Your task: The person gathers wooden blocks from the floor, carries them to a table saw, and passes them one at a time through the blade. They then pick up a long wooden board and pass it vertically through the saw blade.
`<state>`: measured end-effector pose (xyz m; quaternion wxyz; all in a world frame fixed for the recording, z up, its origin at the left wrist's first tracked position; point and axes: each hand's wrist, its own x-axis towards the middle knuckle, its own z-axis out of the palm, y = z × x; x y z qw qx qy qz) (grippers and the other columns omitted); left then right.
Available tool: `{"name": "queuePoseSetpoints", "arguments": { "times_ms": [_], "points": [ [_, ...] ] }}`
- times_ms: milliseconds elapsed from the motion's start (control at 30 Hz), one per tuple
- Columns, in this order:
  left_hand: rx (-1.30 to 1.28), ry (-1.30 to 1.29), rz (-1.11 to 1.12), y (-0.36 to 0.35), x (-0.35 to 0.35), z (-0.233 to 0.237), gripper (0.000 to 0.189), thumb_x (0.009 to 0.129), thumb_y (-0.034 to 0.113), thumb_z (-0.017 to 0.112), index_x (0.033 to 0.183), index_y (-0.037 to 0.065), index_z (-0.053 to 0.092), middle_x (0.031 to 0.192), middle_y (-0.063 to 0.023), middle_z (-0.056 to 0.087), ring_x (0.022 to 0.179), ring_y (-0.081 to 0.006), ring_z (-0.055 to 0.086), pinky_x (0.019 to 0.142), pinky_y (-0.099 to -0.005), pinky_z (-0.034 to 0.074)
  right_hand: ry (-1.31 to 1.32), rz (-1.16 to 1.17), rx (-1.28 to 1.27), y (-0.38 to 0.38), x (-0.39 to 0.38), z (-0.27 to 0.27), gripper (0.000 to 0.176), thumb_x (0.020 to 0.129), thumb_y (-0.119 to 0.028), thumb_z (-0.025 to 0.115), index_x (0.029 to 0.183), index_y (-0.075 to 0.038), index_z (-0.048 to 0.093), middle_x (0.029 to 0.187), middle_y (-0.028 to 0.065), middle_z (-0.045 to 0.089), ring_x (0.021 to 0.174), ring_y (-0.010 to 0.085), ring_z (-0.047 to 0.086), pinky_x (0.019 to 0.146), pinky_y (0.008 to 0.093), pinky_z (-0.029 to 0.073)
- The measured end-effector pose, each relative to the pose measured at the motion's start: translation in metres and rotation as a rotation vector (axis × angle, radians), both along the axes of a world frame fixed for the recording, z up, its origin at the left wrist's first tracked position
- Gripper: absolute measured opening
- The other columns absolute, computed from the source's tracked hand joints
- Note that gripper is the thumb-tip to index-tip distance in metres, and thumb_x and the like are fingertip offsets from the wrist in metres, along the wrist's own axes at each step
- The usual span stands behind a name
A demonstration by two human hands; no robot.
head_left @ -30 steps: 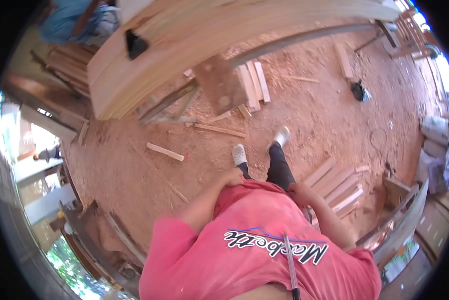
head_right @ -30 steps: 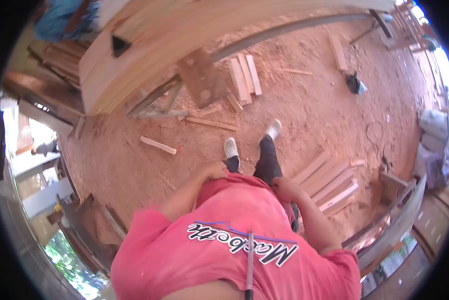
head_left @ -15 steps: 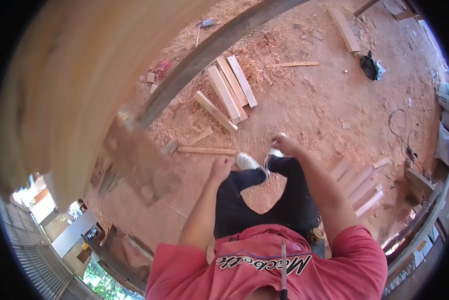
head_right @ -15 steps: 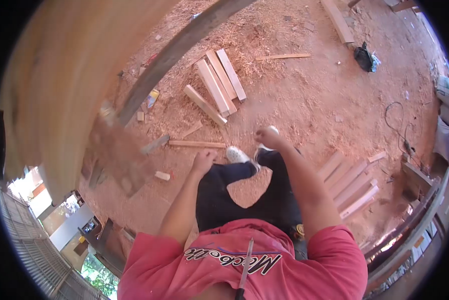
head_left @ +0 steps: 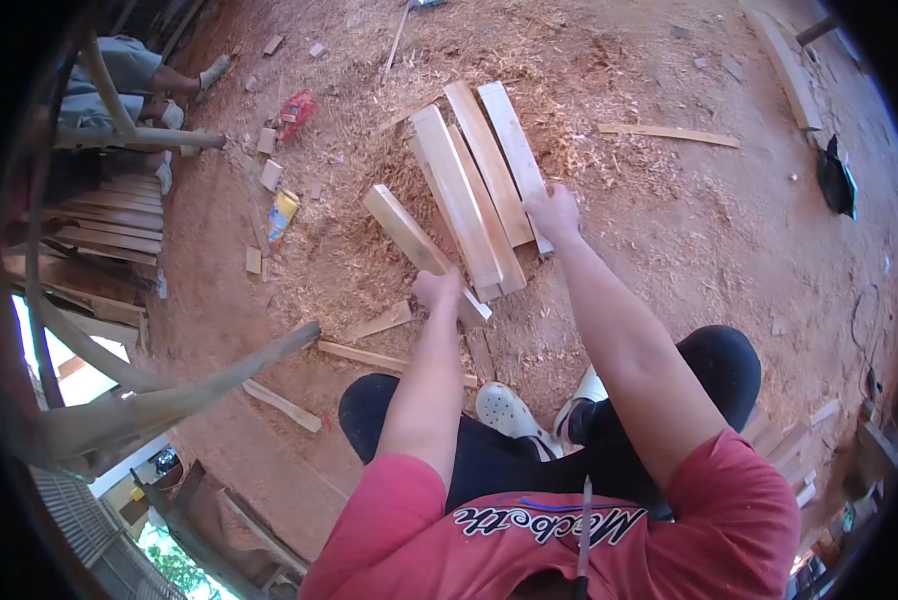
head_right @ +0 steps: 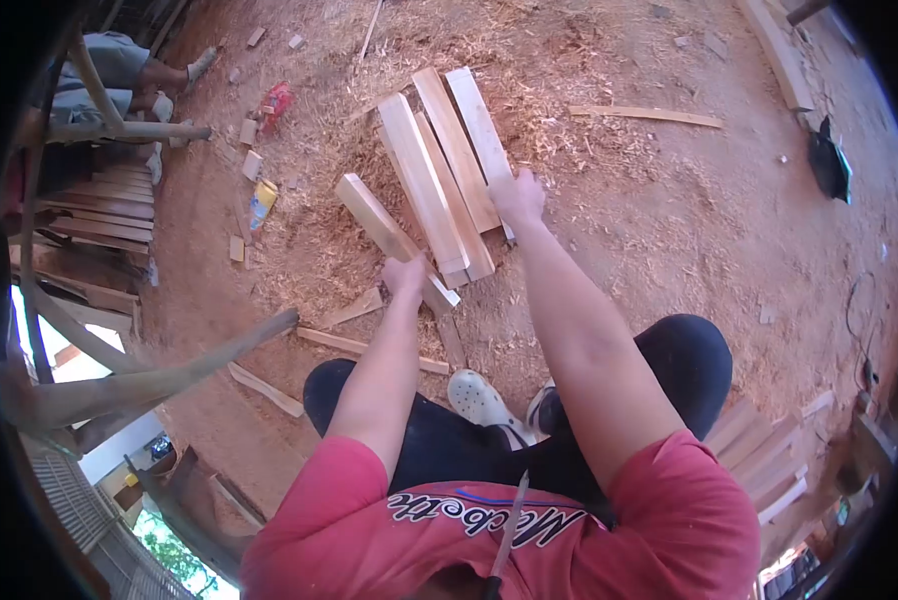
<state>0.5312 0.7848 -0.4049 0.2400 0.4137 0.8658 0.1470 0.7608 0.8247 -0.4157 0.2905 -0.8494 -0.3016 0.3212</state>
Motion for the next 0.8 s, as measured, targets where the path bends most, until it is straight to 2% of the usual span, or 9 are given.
{"name": "queuePoseSetpoints", "arguments": {
  "times_ms": [67, 133, 233, 467, 533, 600, 667, 733, 800],
  "points": [
    [0.014, 0.181, -0.071, -0.001, -0.004, -0.018, 0.048, 0.066, 0.025, 0.077, 0.099, -0.008, 0.064, 0.096, -0.0253, 0.069, 0.091, -0.0375, 0.068, 0.083, -0.0415, 0.052, -0.038, 0.031, -0.046, 0.004, -0.005, -0.001, 0.069, 0.068, -0.031, 0.082, 0.124, 0.000, 0.058, 0.114, 0.0196, 0.066, 0.113, 0.0342, 0.061, 0.098, 0.0402, 0.048],
    [0.116, -0.202, 0.045, -0.003, -0.008, -0.003, 0.048, 0.063, 0.019, 0.076, 0.099, -0.010, 0.062, 0.096, -0.0238, 0.067, 0.086, -0.0358, 0.067, 0.081, -0.0401, 0.053, -0.075, 0.054, -0.101, 0.002, -0.002, 0.002, 0.074, 0.065, -0.032, 0.084, 0.126, -0.001, 0.057, 0.116, 0.0205, 0.065, 0.116, 0.0352, 0.060, 0.100, 0.0413, 0.047],
    [0.218, -0.361, 0.130, 0.001, -0.013, 0.029, 0.041, 0.063, 0.015, 0.074, 0.093, -0.009, 0.061, 0.089, -0.0212, 0.067, 0.079, -0.0326, 0.066, 0.076, -0.0393, 0.053, -0.079, 0.110, -0.186, 0.000, 0.002, -0.003, 0.077, 0.064, -0.031, 0.085, 0.127, 0.000, 0.055, 0.119, 0.0198, 0.065, 0.115, 0.0324, 0.061, 0.101, 0.0396, 0.047],
    [0.363, -0.346, -0.106, 0.035, 0.005, 0.009, 0.033, 0.060, 0.012, 0.073, 0.085, -0.005, 0.059, 0.083, -0.0157, 0.067, 0.075, -0.0248, 0.065, 0.071, -0.0367, 0.052, 0.415, 0.144, 0.138, -0.006, 0.009, 0.023, 0.050, 0.064, -0.015, 0.076, 0.110, 0.002, 0.065, 0.102, 0.0138, 0.071, 0.097, 0.0251, 0.068, 0.088, 0.0343, 0.053],
    [0.228, -0.304, -0.149, 0.036, 0.006, 0.010, 0.038, 0.067, 0.021, 0.077, 0.093, -0.003, 0.063, 0.094, -0.0160, 0.068, 0.086, -0.0291, 0.066, 0.078, -0.0379, 0.051, 0.520, 0.110, 0.271, -0.007, 0.008, 0.007, 0.048, 0.064, -0.013, 0.074, 0.108, 0.003, 0.066, 0.099, 0.0127, 0.071, 0.094, 0.0231, 0.068, 0.086, 0.0336, 0.053],
    [0.406, -0.895, -0.108, 0.036, 0.009, 0.006, 0.037, 0.081, 0.027, 0.074, 0.102, -0.002, 0.066, 0.102, -0.0140, 0.069, 0.090, -0.0297, 0.066, 0.081, -0.0388, 0.050, 0.574, 0.327, 0.244, -0.002, 0.011, -0.008, 0.049, 0.064, -0.011, 0.073, 0.111, 0.003, 0.066, 0.100, 0.0111, 0.072, 0.093, 0.0215, 0.068, 0.087, 0.0334, 0.052],
    [0.211, -1.084, -0.115, 0.040, -0.015, -0.009, 0.042, 0.094, 0.033, 0.062, 0.119, -0.001, 0.062, 0.118, -0.0142, 0.065, 0.107, -0.0281, 0.063, 0.094, -0.0382, 0.047, 0.623, 0.416, 0.193, -0.010, -0.002, 0.011, 0.060, 0.068, -0.014, 0.076, 0.124, 0.003, 0.061, 0.111, 0.0151, 0.069, 0.104, 0.0232, 0.065, 0.094, 0.0333, 0.050],
    [0.123, -1.538, 0.148, 0.034, -0.013, -0.025, 0.051, 0.097, 0.038, 0.056, 0.130, -0.001, 0.055, 0.130, -0.0163, 0.059, 0.121, -0.0269, 0.055, 0.107, -0.0395, 0.038, 1.229, 0.058, 0.475, -0.013, -0.020, 0.009, 0.072, 0.077, -0.021, 0.076, 0.140, 0.002, 0.047, 0.126, 0.0193, 0.062, 0.119, 0.0262, 0.058, 0.102, 0.0332, 0.045],
    [-0.004, -1.410, 0.245, 0.023, 0.007, 0.023, 0.059, 0.098, 0.041, 0.052, 0.141, 0.000, 0.044, 0.140, -0.0162, 0.051, 0.131, -0.0283, 0.046, 0.113, -0.0436, 0.032, 0.966, 0.031, 0.420, -0.007, -0.022, -0.009, 0.081, 0.087, -0.036, 0.070, 0.150, -0.001, 0.033, 0.136, 0.0210, 0.054, 0.128, 0.0292, 0.051, 0.107, 0.0364, 0.040]
  ]
}}
